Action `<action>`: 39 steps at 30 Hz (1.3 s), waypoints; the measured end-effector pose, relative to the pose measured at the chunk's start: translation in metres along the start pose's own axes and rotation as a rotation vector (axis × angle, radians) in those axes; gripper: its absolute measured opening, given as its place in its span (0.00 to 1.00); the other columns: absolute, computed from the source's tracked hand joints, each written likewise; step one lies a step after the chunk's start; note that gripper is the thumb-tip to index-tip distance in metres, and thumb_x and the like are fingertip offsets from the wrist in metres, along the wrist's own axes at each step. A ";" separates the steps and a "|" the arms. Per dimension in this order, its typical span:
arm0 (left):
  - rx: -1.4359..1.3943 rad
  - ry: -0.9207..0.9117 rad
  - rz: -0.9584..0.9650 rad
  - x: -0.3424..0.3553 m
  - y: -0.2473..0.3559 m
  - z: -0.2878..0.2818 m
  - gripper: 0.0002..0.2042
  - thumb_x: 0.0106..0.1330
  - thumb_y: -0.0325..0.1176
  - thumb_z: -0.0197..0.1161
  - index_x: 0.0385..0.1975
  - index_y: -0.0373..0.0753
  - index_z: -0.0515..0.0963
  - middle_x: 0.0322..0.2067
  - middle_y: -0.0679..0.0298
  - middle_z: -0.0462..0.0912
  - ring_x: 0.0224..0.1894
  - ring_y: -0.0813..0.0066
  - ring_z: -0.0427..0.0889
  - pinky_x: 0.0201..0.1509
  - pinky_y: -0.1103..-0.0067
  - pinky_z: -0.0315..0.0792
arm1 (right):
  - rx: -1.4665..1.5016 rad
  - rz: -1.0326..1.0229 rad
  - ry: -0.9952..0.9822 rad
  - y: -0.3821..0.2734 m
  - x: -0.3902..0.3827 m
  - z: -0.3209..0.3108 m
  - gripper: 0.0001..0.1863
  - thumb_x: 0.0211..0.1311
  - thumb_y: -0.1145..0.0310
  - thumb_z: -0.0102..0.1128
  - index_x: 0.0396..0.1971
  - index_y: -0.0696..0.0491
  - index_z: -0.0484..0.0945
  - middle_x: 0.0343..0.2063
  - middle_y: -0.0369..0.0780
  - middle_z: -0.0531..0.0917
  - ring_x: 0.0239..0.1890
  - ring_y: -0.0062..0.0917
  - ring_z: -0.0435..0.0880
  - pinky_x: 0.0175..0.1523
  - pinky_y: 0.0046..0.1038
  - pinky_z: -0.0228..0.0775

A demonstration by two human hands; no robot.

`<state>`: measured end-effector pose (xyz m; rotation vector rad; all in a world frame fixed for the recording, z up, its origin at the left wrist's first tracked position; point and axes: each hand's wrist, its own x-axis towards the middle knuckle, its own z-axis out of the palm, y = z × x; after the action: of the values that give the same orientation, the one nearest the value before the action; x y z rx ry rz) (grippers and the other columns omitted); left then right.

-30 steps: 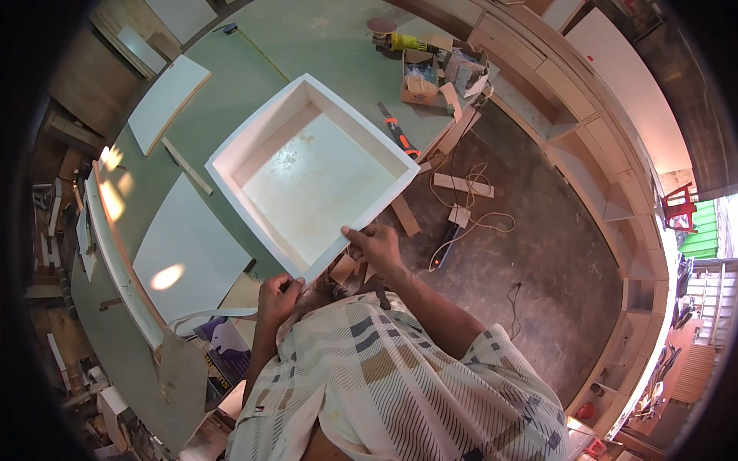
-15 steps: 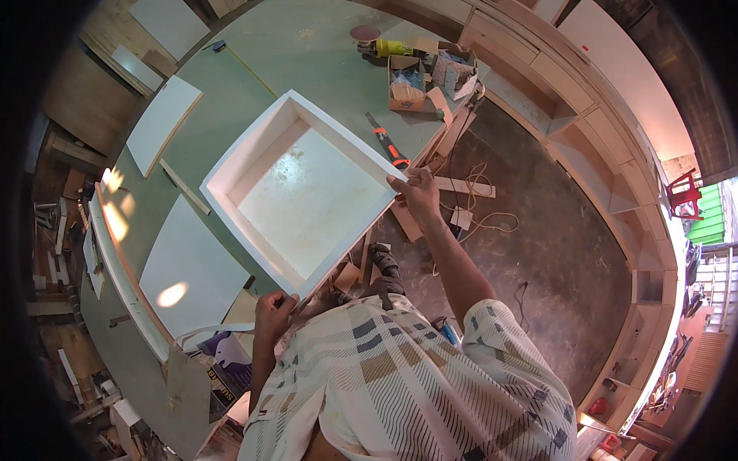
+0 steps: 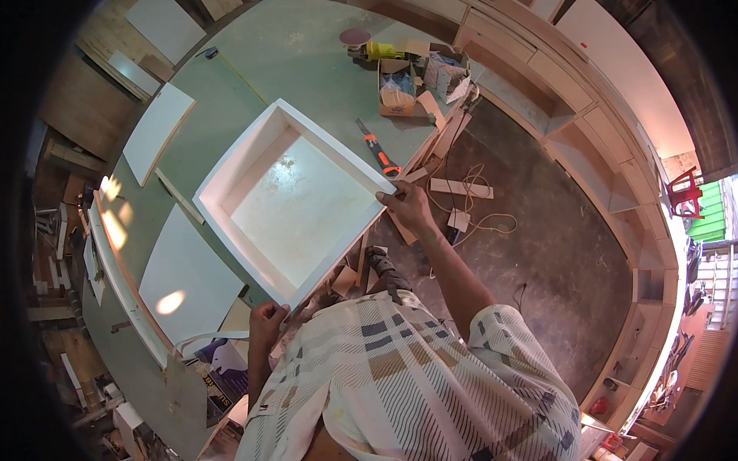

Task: The person applies a white strip to the edge of a wooden drawer by hand and cuts the excess strip using a utility knife.

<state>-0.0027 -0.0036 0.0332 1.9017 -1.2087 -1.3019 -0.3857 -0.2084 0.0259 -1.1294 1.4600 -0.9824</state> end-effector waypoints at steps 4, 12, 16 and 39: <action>-0.047 -0.025 -0.034 0.003 0.002 0.002 0.14 0.65 0.34 0.68 0.22 0.31 0.79 0.18 0.66 0.80 0.22 0.82 0.75 0.28 0.80 0.68 | -0.120 -0.041 0.094 0.001 0.003 -0.001 0.21 0.64 0.57 0.70 0.43 0.62 0.86 0.23 0.37 0.84 0.26 0.19 0.82 0.35 0.23 0.75; -0.107 -0.006 -0.024 0.004 0.005 0.003 0.13 0.65 0.33 0.69 0.22 0.33 0.78 0.17 0.70 0.76 0.21 0.86 0.70 0.26 0.81 0.62 | -0.159 -0.008 0.090 0.008 0.040 -0.014 0.16 0.67 0.63 0.66 0.27 0.62 0.83 0.22 0.38 0.83 0.21 0.18 0.79 0.28 0.23 0.72; -0.099 0.013 -0.040 0.000 0.004 0.003 0.13 0.64 0.32 0.69 0.21 0.34 0.76 0.17 0.74 0.71 0.21 0.87 0.64 0.25 0.81 0.56 | 0.216 0.134 0.097 0.020 0.075 -0.050 0.09 0.68 0.71 0.60 0.32 0.61 0.81 0.21 0.39 0.82 0.19 0.20 0.79 0.25 0.23 0.71; 0.065 0.107 -0.013 -0.006 -0.003 0.008 0.17 0.63 0.42 0.70 0.26 0.32 0.80 0.20 0.67 0.79 0.23 0.83 0.74 0.28 0.79 0.69 | 0.056 -0.069 0.006 -0.070 0.085 -0.026 0.10 0.65 0.64 0.53 0.28 0.54 0.75 0.25 0.36 0.78 0.25 0.23 0.77 0.31 0.28 0.70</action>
<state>-0.0095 0.0036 0.0309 2.0011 -1.1988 -1.1649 -0.4051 -0.3067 0.0780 -1.1437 1.3977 -1.0691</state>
